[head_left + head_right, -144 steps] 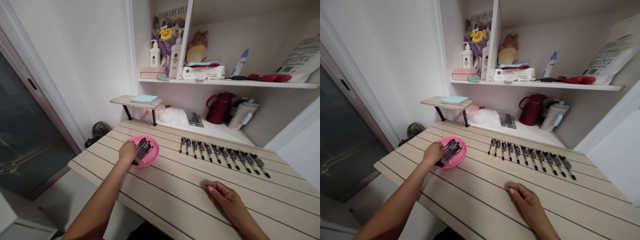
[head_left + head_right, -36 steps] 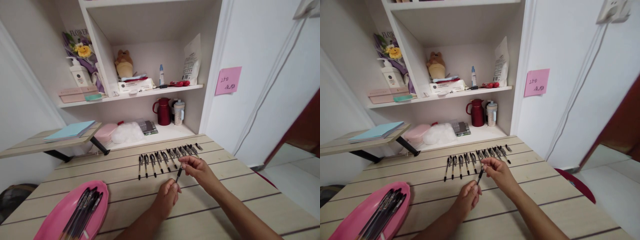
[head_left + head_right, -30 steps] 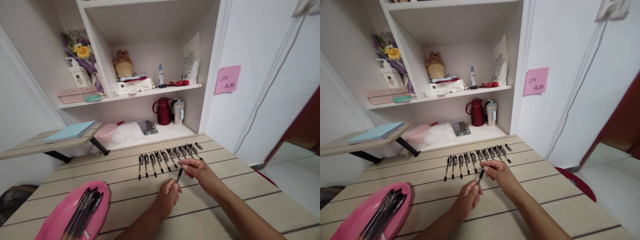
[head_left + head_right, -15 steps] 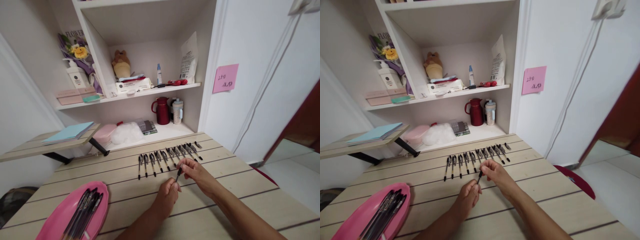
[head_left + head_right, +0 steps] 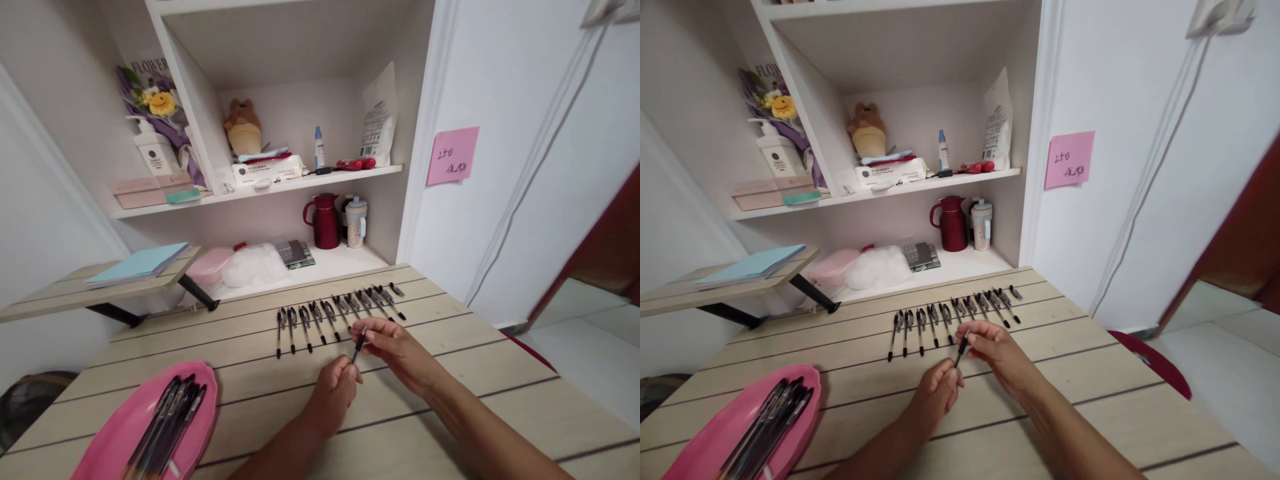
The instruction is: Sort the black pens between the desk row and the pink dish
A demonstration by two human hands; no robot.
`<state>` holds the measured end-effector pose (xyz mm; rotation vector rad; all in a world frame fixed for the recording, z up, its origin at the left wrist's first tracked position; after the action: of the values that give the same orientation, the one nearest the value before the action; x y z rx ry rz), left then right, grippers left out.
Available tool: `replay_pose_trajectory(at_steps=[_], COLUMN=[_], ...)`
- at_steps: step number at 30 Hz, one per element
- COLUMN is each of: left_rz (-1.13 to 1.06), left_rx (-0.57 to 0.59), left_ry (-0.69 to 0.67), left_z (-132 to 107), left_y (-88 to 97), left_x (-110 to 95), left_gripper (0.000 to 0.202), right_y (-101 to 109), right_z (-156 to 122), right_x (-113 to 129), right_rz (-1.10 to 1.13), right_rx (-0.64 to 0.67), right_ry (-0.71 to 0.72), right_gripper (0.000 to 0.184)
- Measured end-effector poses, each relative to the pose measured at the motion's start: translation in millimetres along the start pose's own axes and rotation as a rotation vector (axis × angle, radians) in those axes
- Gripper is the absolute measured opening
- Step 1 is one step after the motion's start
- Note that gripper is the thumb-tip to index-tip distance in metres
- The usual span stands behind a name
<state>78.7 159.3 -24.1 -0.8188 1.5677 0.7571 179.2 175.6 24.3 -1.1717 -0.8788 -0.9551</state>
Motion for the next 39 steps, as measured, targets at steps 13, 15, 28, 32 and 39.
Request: replay_pose_trajectory(at_steps=[13, 15, 28, 32, 39], left_rz=[0.009, 0.007, -0.016, -0.015, -0.027], left_rx=[0.007, 0.01, 0.01, 0.011, 0.012], left_ry=[-0.005, -0.008, 0.014, 0.001, 0.019], left_z=[0, 0, 1, 2, 1], left_y=[-0.9, -0.7, -0.7, -0.3, -1.2], left_x=[-1, -2, 2, 3, 1], left_gripper=[0.033, 0.033, 0.034, 0.033, 0.034], right_y=[6, 6, 5, 12, 12], right_z=[1, 1, 0, 1, 5], right_x=[2, 3, 2, 1, 3], right_rz=[-0.081, -0.094, -0.03, -0.062, -0.126], right_rx=[-0.051, -0.061, -0.015, -0.057, 0.002], right_ry=[0.036, 0.051, 0.017, 0.016, 0.053], right_gripper=[0.027, 0.026, 0.028, 0.027, 0.031])
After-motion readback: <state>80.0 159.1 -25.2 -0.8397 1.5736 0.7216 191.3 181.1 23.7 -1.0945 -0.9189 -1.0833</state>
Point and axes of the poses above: each hand's wrist, its own z-axis towards the middle knuckle, its own y-axis out of the back of the hand, x = y × z, the point moved 9 cm from there along z, towards the middle knuckle, and after that the axes turned 10 degrees about y, right-handed, at the moved point
